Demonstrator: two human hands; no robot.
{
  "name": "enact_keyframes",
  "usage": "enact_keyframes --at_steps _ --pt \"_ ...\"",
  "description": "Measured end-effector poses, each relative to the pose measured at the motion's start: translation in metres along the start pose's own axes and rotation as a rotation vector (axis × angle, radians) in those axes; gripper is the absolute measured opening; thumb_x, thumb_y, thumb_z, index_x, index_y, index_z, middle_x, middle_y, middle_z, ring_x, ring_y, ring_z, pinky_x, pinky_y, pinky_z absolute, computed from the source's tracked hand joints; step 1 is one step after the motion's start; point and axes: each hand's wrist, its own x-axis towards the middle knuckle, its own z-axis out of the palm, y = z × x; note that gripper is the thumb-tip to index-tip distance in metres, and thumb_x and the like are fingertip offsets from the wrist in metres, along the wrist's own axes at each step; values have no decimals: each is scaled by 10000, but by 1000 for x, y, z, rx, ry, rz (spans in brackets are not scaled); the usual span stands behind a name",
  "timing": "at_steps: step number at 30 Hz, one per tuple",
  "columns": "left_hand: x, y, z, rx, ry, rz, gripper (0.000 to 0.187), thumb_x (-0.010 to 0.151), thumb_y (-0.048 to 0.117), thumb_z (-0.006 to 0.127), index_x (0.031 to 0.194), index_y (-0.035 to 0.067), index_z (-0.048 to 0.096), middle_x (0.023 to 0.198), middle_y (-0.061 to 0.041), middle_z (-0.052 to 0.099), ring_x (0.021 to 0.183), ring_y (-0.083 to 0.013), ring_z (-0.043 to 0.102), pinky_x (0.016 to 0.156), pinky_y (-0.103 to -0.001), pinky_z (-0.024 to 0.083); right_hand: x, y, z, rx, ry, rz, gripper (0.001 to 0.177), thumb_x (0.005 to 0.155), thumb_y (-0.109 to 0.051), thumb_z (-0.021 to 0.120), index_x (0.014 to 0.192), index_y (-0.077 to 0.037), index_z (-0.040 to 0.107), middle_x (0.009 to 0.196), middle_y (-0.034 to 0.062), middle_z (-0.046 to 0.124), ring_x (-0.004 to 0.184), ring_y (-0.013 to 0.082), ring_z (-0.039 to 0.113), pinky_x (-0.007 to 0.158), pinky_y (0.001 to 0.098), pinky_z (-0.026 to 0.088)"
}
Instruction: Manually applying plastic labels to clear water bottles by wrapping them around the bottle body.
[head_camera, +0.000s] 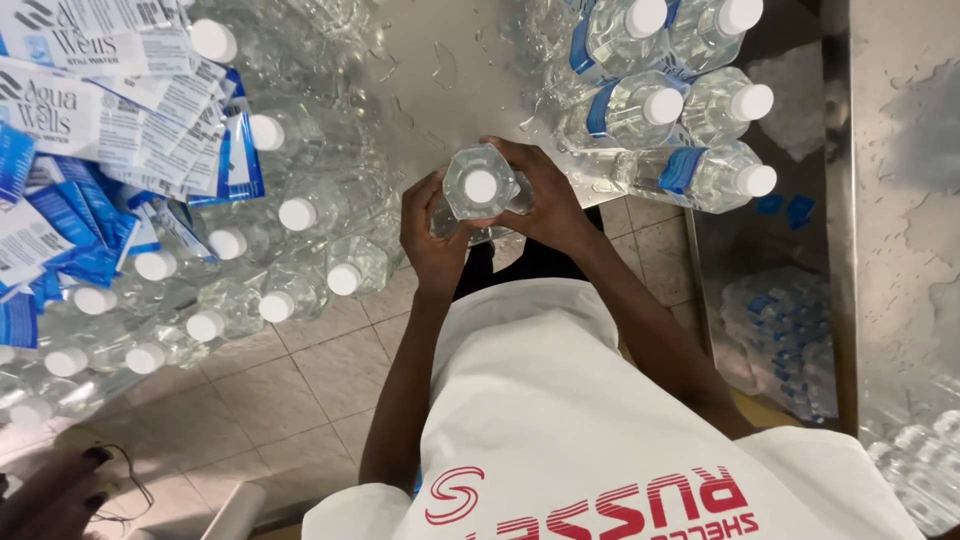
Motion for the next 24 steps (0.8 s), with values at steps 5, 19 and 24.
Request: enact_keyframes --at_steps 5,19,24 --pt "-4 -10 3 -6 36 18 759 859 225 985 1463 -16 595 1357 -162 619 1346 -353 654 1179 -482 519 0 -7 -1 23 11 51 874 850 -255 1021 1552 -15 561 1508 223 625 1356 439 636 1090 557 539" --pt "21 27 17 -391 -51 -127 568 1215 435 467 1616 35 509 1638 -167 535 1594 -310 435 1351 -515 295 21 -15 -28 173 -236 210 942 820 -82 993 1628 -75 510 1598 196 586 1485 332 541 1236 553 404" --pt "18 22 13 -278 -50 -27 511 1215 343 477 1623 38 516 1640 -148 558 1570 -299 495 1352 -483 343 19 -31 -19 218 -179 145 1005 883 -10 942 1718 -111 392 1723 159 464 1615 351 388 1319 554 301"
